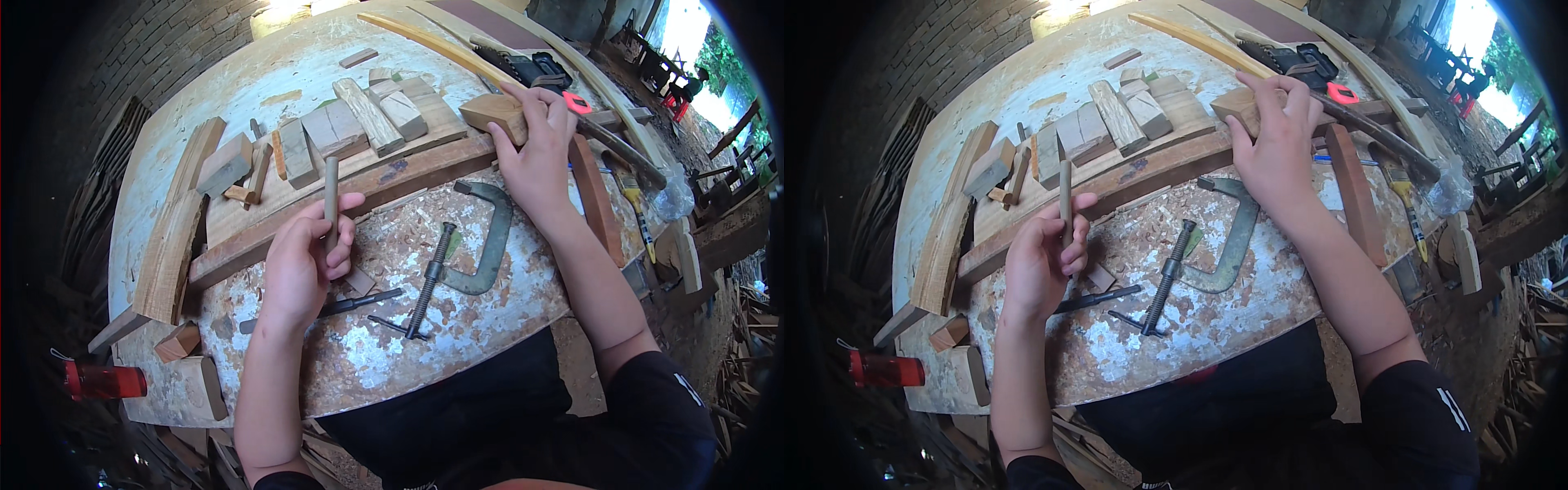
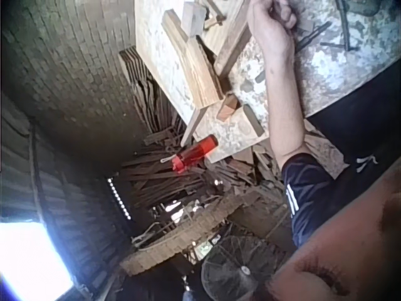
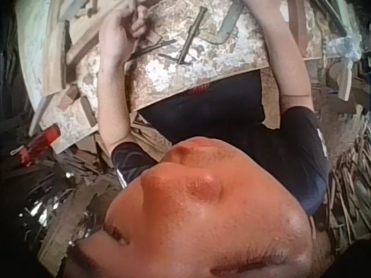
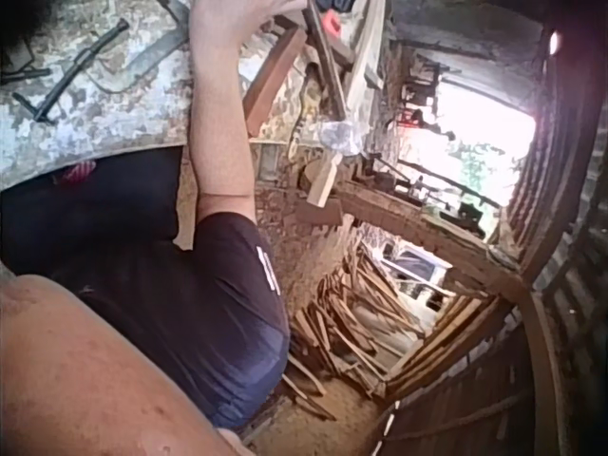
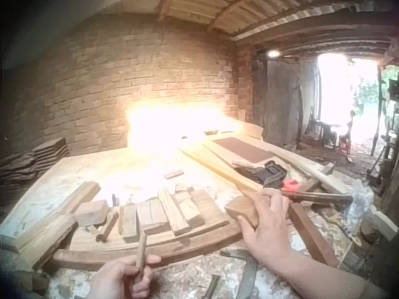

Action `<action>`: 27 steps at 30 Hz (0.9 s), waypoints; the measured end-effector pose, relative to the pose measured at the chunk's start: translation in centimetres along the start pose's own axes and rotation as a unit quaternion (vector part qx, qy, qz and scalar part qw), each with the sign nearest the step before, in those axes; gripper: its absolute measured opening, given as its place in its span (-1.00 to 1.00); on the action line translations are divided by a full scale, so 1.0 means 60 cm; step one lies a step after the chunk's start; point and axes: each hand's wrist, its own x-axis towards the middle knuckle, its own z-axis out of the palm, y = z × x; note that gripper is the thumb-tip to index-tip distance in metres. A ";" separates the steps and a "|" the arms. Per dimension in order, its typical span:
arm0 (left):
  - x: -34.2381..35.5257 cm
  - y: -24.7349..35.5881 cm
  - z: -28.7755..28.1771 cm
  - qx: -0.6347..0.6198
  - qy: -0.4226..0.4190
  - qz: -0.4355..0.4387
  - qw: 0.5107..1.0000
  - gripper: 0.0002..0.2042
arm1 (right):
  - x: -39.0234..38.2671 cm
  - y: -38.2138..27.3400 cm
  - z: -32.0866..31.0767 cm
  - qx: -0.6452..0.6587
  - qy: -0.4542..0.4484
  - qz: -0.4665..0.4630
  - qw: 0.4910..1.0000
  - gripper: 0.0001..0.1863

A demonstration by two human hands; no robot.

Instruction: Refining a wooden block with a chisel and using a C-clamp to secure pieces.

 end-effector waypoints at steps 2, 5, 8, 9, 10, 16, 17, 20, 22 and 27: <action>0.000 0.000 0.012 -0.002 0.002 -0.003 1.000 -0.58 | -0.010 0.005 0.013 0.008 -0.019 -0.011 1.000 -0.43; 0.001 0.000 0.040 0.032 0.037 0.005 0.999 -0.62 | -0.024 -0.001 0.023 -0.084 -0.072 -0.031 0.993 -0.43; -0.011 -0.008 0.038 0.188 -0.035 0.049 0.980 -0.64 | -0.027 -0.037 0.011 -0.148 -0.086 -0.039 0.984 -0.41; -0.014 -0.012 0.038 0.188 -0.034 0.050 0.980 -0.64 | -0.017 -0.056 -0.007 -0.047 -0.065 -0.090 0.993 -0.45; -0.017 -0.016 0.042 0.205 -0.051 0.059 0.976 -0.63 | -0.013 -0.070 -0.021 0.055 -0.043 -0.138 0.988 -0.48; -0.017 -0.029 0.057 0.363 -0.106 0.136 0.916 -0.74 | -0.034 -0.094 -0.039 0.435 -0.260 -0.111 0.855 -0.82; -0.018 -0.027 0.059 0.368 -0.112 0.136 0.913 -0.74 | -0.035 -0.093 -0.039 0.435 -0.253 -0.108 0.858 -0.82; -0.025 -0.013 0.067 0.364 -0.042 0.103 0.925 -0.79 | -0.026 -0.084 -0.041 0.448 -0.198 -0.057 0.870 -0.89; -0.018 -0.018 0.050 0.372 -0.029 0.122 0.920 -0.79 | -0.027 -0.084 -0.040 0.507 -0.158 0.035 0.847 -0.90; -0.002 -0.027 0.040 0.389 0.024 0.164 0.906 -0.74 | -0.013 -0.067 -0.053 0.577 -0.077 0.164 0.796 -0.86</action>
